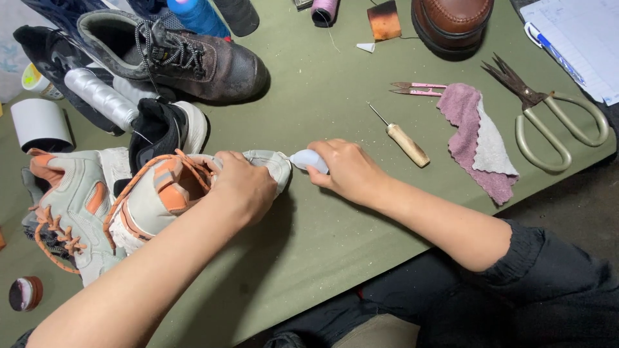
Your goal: Repairing a sneaker sole by piercing it with an awl and applying adhesive.
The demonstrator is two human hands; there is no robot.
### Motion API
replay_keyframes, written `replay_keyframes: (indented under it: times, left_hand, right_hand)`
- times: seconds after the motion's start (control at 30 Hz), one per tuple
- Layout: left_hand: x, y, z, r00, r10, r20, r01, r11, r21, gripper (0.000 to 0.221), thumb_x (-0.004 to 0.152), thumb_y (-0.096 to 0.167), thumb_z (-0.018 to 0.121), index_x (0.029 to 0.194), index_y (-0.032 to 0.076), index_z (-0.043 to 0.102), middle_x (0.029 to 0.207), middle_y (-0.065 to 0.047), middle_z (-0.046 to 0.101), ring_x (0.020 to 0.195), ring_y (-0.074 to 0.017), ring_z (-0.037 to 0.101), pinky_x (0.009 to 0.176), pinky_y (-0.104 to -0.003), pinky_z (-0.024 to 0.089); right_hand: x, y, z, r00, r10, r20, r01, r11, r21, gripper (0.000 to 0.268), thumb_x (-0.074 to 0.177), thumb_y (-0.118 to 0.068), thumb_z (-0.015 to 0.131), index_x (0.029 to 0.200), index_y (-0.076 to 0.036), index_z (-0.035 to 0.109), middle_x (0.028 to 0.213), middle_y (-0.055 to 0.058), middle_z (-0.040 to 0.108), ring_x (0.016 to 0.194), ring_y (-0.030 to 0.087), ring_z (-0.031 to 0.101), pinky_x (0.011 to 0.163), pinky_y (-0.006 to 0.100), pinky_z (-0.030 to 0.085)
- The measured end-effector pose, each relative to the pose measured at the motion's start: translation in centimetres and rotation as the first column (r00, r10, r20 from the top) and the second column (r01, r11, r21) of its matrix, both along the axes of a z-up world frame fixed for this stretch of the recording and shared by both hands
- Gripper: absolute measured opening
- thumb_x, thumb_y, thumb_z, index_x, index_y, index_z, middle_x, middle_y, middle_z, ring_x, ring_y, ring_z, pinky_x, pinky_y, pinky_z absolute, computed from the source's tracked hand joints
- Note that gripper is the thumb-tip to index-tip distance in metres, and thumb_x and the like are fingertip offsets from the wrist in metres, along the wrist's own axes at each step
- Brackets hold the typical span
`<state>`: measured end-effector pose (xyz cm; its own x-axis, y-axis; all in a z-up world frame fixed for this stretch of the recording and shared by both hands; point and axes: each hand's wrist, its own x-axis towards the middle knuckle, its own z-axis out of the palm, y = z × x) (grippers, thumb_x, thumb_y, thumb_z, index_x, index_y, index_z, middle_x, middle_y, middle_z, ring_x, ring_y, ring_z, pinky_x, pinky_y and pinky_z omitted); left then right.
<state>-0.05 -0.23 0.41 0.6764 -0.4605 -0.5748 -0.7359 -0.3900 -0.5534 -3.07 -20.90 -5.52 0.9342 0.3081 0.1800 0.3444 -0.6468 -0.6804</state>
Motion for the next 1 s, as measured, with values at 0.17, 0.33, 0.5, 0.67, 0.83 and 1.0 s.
replay_keyframes:
  times: [0.17,0.33,0.5,0.67,0.83,1.0]
  left_hand:
    - [-0.2,0.2,-0.9,0.998,-0.026,0.054,0.026,1.000,-0.004,0.028,0.093,0.018,0.057,0.085,0.004,0.080,0.086,-0.027,0.074,0.095,-0.0583,0.065,0.078,-0.070,0.045]
    - [-0.2,0.4,-1.2,0.999,-0.030,0.043,0.031,0.999,-0.012,0.029,0.093,0.016,0.054,0.084,0.006,0.080,0.084,-0.026,0.074,0.093,-0.0596,0.063,0.076,-0.071,0.044]
    - [-0.5,0.2,-1.0,0.997,-0.051,0.064,0.052,0.999,-0.010,0.029,0.092,0.015,0.055,0.084,0.005,0.080,0.084,-0.027,0.073,0.093,-0.0611,0.062,0.075,-0.072,0.043]
    - [-1.0,0.2,-0.8,0.997,-0.035,0.075,0.036,0.999,-0.020,0.029,0.093,0.014,0.054,0.090,0.001,0.080,0.087,-0.028,0.074,0.095,-0.0626,0.062,0.077,-0.074,0.042]
    - [-1.1,0.7,-1.0,0.997,-0.026,0.067,0.027,0.999,-0.022,0.030,0.093,0.014,0.052,0.097,0.000,0.079,0.090,-0.027,0.074,0.096,-0.0623,0.062,0.078,-0.074,0.042]
    - [-1.2,0.7,-0.9,0.997,-0.021,0.076,0.024,0.999,-0.030,0.033,0.095,0.015,0.049,0.096,0.000,0.079,0.087,-0.027,0.073,0.095,-0.0619,0.062,0.078,-0.074,0.043]
  right_hand:
    - [-0.4,-0.1,0.2,1.000,0.014,0.012,-0.014,1.000,-0.017,0.038,0.098,-0.026,0.063,0.121,0.004,0.067,0.095,0.026,0.074,0.095,0.038,0.075,0.081,0.046,0.063]
    - [-0.2,0.0,0.0,0.999,0.033,0.029,-0.033,0.999,-0.031,0.038,0.098,-0.025,0.063,0.121,0.005,0.067,0.093,0.025,0.074,0.094,0.036,0.075,0.081,0.044,0.062]
    - [-0.2,0.0,0.8,0.995,0.082,0.052,-0.078,0.994,-0.079,0.035,0.098,-0.022,0.063,0.117,0.007,0.068,0.088,0.024,0.073,0.088,0.034,0.075,0.078,0.040,0.062]
    - [0.1,0.0,0.4,0.993,0.095,0.071,-0.089,0.992,-0.087,0.036,0.098,-0.022,0.063,0.116,0.008,0.068,0.087,0.025,0.073,0.088,0.035,0.075,0.077,0.042,0.062]
    - [-0.5,-0.3,1.2,0.994,0.099,0.051,-0.096,0.994,-0.057,0.035,0.097,-0.021,0.064,0.117,0.009,0.067,0.087,0.025,0.073,0.087,0.036,0.075,0.077,0.042,0.062]
    - [-0.8,-0.4,0.8,0.993,0.096,0.073,-0.091,0.993,-0.069,0.034,0.097,-0.020,0.065,0.117,0.008,0.067,0.087,0.025,0.073,0.087,0.036,0.075,0.077,0.042,0.062]
